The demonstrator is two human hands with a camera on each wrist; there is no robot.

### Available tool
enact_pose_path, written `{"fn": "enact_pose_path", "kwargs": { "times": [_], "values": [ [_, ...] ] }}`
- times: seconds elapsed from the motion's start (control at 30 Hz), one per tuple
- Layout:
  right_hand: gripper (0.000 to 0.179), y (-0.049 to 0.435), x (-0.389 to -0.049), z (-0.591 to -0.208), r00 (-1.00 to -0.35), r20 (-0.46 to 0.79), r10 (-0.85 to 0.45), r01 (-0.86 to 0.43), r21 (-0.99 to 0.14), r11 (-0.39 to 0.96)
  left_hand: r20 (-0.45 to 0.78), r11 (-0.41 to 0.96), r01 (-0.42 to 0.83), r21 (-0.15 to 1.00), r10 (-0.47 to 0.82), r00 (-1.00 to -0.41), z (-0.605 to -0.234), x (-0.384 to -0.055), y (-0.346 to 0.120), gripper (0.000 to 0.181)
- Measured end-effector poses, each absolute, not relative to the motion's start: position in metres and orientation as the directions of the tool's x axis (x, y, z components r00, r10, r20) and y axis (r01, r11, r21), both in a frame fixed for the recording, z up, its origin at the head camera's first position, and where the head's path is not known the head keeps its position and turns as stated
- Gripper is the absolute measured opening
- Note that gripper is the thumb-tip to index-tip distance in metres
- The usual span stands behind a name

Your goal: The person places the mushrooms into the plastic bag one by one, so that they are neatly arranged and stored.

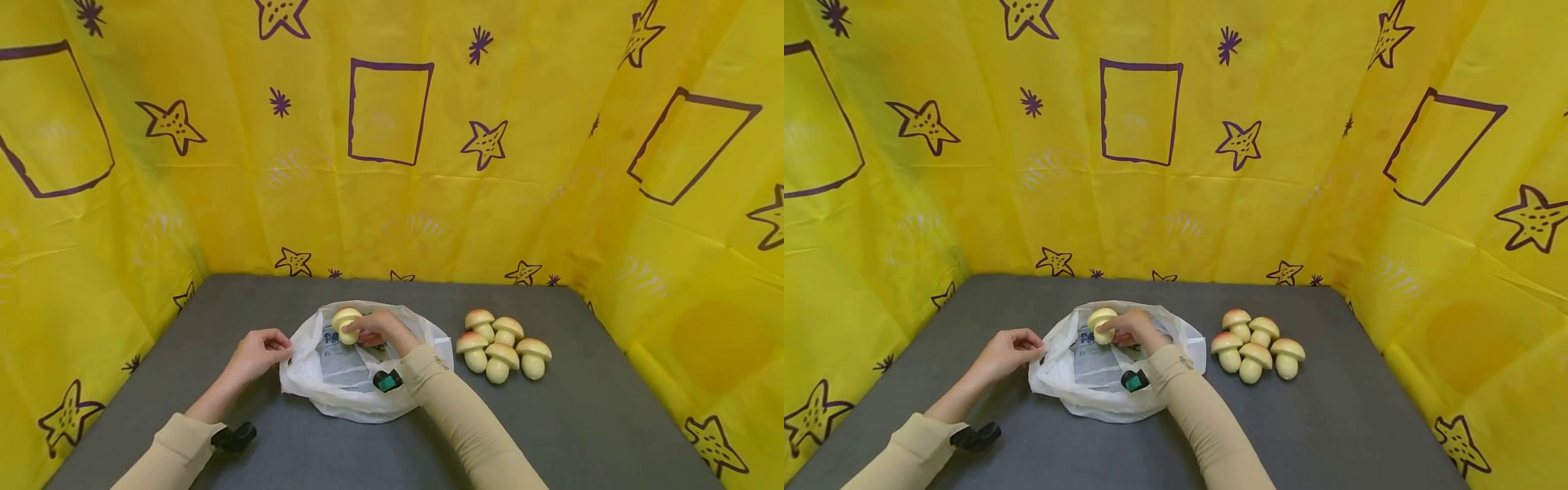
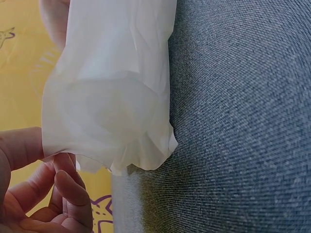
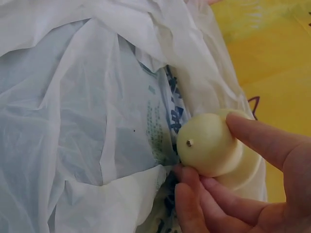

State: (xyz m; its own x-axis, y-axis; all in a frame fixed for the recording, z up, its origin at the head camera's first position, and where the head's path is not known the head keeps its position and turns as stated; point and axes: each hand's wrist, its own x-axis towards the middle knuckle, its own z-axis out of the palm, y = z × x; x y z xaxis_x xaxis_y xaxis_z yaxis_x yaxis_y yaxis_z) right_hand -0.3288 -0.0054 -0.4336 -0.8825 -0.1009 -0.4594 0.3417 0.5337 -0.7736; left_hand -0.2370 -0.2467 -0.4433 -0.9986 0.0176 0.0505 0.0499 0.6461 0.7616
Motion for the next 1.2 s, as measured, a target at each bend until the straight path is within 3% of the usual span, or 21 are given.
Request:
{"fn": "enact_pose_path", "kwargs": {
  "times": [0.63, 0.8, 1.2],
  "values": [
    [0.049, -0.009, -0.324, -0.441, -0.863, -0.475, -0.173, 0.358, -0.816, 0.455, 0.048, 0.645, 0.051, 0.762, 0.021, -0.999, -0.444, -0.235, -0.249, 0.013],
    [0.037, -0.013, -0.321, -0.442, -0.867, -0.470, -0.168, 0.360, -0.822, 0.442, 0.039, 0.644, 0.043, 0.764, 0.020, -0.999, -0.443, -0.234, -0.250, 0.013],
    [0.029, -0.012, -0.323, -0.445, -0.843, -0.497, -0.207, 0.398, -0.834, 0.382, 0.036, 0.643, 0.038, 0.765, 0.017, -0.999, -0.444, -0.235, -0.250, 0.013]
  ]
}}
